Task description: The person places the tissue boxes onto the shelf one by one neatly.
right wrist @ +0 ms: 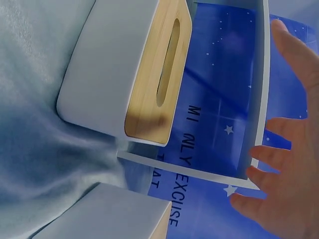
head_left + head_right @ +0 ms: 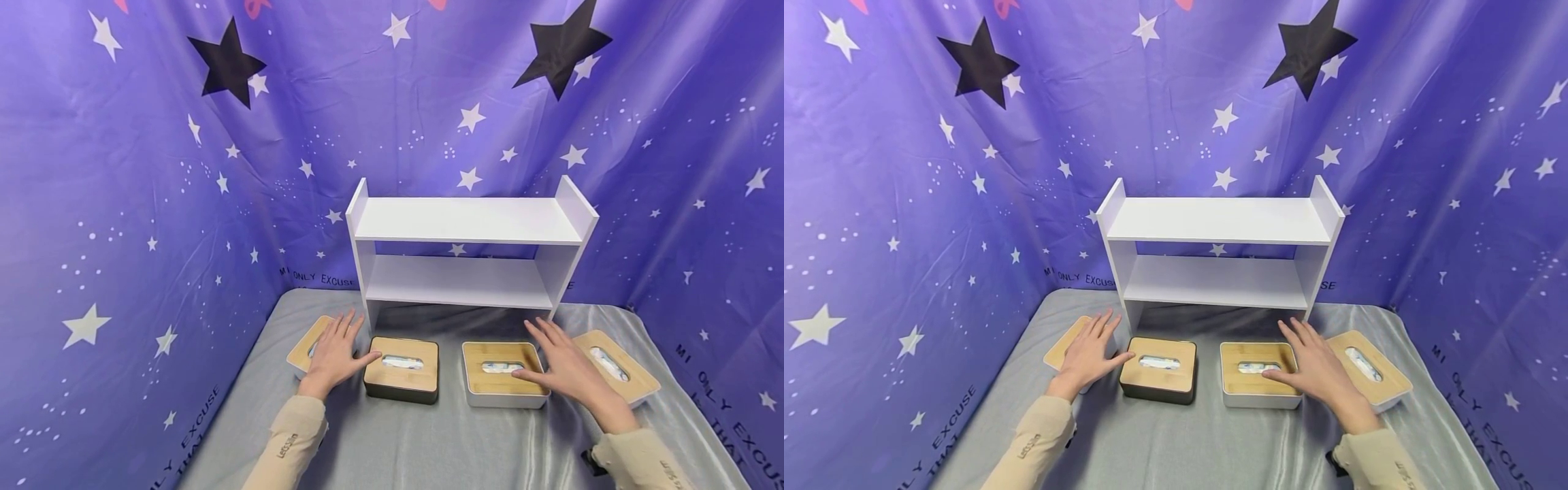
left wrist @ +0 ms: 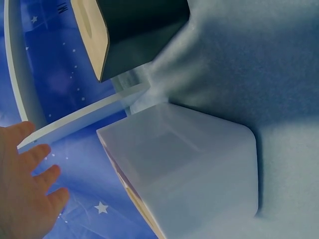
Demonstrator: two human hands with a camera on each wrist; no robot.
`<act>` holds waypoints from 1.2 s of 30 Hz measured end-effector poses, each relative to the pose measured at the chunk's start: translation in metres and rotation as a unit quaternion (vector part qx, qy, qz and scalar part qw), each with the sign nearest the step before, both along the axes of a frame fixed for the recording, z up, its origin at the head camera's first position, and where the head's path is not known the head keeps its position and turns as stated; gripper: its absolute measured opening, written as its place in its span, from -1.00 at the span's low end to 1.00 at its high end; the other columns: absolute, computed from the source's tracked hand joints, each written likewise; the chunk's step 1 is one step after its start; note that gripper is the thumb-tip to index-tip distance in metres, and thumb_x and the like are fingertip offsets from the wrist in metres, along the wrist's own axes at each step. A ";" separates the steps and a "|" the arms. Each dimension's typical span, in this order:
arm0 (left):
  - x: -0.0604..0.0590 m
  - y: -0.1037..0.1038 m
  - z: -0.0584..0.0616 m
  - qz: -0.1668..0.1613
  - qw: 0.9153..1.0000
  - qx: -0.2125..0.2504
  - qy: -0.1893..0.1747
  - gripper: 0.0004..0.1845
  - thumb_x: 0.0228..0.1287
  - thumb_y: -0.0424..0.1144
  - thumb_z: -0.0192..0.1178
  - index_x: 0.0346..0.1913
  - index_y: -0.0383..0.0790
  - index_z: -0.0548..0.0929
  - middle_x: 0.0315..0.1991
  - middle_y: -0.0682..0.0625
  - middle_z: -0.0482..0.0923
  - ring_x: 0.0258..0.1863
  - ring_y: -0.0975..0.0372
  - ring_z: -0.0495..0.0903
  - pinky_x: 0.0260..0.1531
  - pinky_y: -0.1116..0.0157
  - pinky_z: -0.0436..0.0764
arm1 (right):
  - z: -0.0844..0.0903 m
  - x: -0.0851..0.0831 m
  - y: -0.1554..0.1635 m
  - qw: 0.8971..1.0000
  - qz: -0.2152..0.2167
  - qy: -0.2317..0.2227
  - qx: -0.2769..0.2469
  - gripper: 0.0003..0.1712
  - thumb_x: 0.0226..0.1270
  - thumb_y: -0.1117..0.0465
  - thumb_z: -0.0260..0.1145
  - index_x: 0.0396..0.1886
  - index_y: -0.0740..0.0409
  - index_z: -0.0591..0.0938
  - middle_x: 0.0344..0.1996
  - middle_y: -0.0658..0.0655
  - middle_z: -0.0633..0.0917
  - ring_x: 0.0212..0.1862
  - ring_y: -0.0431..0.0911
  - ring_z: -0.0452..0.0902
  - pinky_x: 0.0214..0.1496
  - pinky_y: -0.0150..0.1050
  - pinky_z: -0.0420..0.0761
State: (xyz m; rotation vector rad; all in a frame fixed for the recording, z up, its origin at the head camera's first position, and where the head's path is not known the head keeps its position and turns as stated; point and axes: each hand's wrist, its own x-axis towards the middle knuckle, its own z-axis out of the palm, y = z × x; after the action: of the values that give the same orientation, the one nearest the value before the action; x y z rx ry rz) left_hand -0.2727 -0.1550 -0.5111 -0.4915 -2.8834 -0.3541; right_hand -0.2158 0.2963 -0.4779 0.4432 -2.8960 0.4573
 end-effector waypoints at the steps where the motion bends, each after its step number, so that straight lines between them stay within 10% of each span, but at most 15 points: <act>1: 0.000 0.000 0.000 -0.001 1.000 0.001 -0.001 0.01 0.17 0.48 0.08 0.55 -0.06 0.23 0.55 -0.16 0.17 0.54 -0.10 0.15 0.56 -0.05 0.16 | 0.000 0.000 -0.001 1.000 0.000 -0.002 0.000 0.27 -0.01 -0.38 0.46 0.50 0.33 0.25 0.46 0.51 0.22 0.44 0.46 0.12 0.41 0.45 0.21; 36: 0.003 0.016 -0.016 -0.044 0.999 0.010 -0.026 -0.08 0.20 0.41 0.15 0.47 -0.11 0.35 0.50 -0.14 0.27 0.49 -0.05 0.28 0.43 0.02 0.41 | -0.009 -0.003 -0.051 0.998 0.034 -0.037 -0.047 0.04 0.08 -0.28 0.47 0.45 0.17 0.38 0.31 0.35 0.52 0.21 0.35 0.52 0.09 0.32 0.60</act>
State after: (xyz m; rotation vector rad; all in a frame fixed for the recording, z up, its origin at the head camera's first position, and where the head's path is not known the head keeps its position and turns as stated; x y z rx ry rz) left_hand -0.2697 -0.1386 -0.5272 -0.6160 -2.9117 -0.4145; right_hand -0.2188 0.2455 -0.4866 0.5206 -2.9217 0.6301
